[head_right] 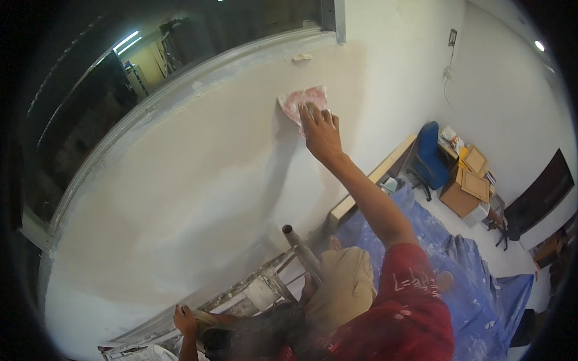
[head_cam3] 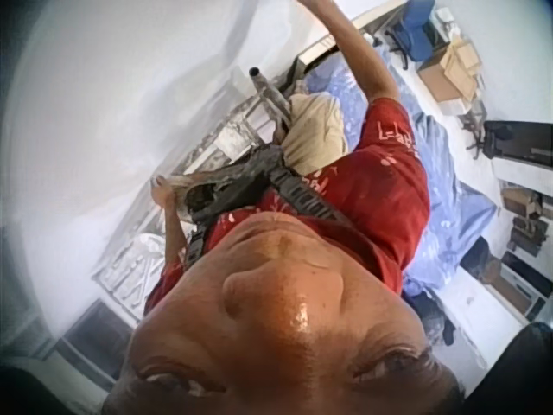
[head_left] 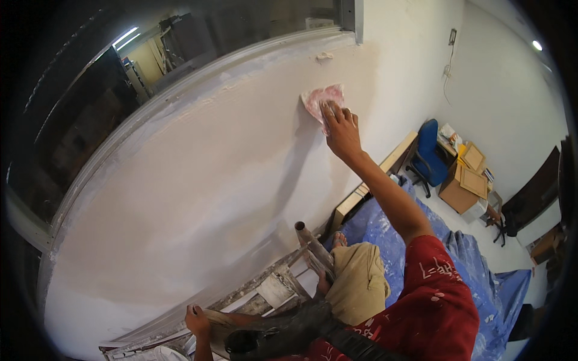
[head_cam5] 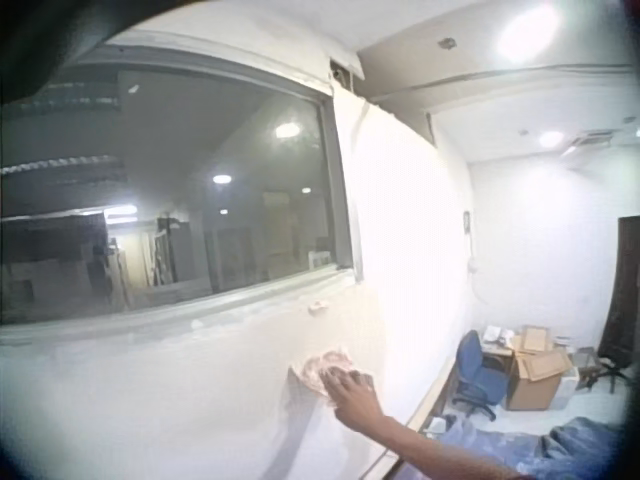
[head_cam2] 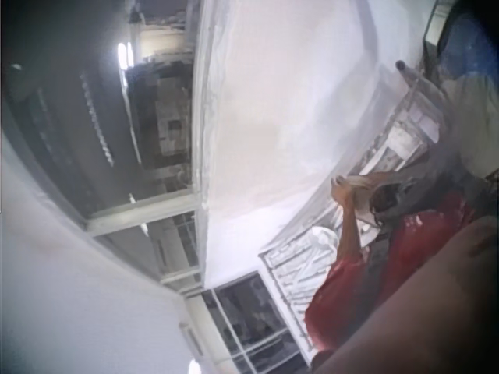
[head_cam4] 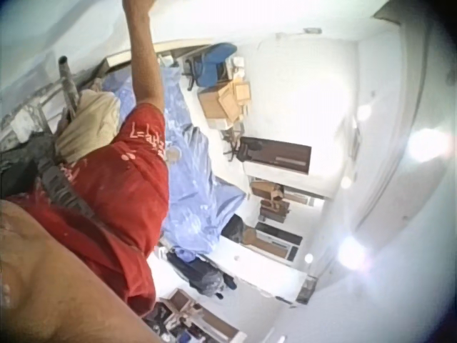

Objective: The person scoops plaster from a container onto putty knives, applies and smooths the plaster onto the wall, and scrapes the compound between the tools.

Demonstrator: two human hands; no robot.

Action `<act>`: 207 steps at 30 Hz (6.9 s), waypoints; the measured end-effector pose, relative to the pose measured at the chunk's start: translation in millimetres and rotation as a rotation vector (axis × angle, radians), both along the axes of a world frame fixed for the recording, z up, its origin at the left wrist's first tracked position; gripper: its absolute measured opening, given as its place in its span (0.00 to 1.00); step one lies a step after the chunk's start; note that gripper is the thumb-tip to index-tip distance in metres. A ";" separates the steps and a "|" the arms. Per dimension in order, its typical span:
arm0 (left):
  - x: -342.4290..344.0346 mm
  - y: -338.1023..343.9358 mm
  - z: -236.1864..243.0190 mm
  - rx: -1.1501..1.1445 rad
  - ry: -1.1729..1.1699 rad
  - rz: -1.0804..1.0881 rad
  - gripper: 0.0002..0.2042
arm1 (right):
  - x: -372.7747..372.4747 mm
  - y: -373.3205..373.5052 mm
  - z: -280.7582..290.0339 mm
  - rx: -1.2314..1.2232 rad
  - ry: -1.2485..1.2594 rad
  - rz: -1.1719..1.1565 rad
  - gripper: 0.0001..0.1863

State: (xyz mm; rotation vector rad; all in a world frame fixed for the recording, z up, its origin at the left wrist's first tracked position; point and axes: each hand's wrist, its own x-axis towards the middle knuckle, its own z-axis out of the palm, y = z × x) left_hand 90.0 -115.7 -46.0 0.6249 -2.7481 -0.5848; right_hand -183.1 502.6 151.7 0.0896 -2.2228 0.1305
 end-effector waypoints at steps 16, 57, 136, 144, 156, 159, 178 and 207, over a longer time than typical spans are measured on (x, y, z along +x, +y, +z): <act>-0.1 12.5 5.7 0.047 0.004 -0.022 0.11 | -23.9 27.3 50.6 -0.146 0.256 0.064 0.38; 5.7 -5.3 7.2 -0.047 -0.091 0.015 0.12 | 15.1 31.8 32.8 -0.404 0.213 0.238 0.35; -2.8 13.1 0.6 -0.092 0.015 0.006 0.14 | 10.7 -42.8 52.8 -0.311 0.108 0.307 0.30; 3.0 1.2 -2.7 -0.063 -0.016 0.016 0.13 | 45.7 -21.5 42.7 -0.066 0.227 0.322 0.36; 2.1 0.1 3.0 -0.097 -0.102 0.074 0.14 | 28.0 -12.2 -34.7 0.193 -0.090 0.365 0.32; 5.2 -2.4 2.0 -0.033 -0.086 0.035 0.15 | 36.1 4.0 -20.6 -0.109 -0.061 0.409 0.31; 6.2 21.1 21.3 0.011 -0.033 0.039 0.13 | 26.9 -51.4 44.6 0.061 0.276 0.318 0.38; 7.4 -7.7 -1.7 -0.113 -0.014 0.036 0.14 | 78.0 -217.3 72.4 -0.536 0.071 0.718 0.31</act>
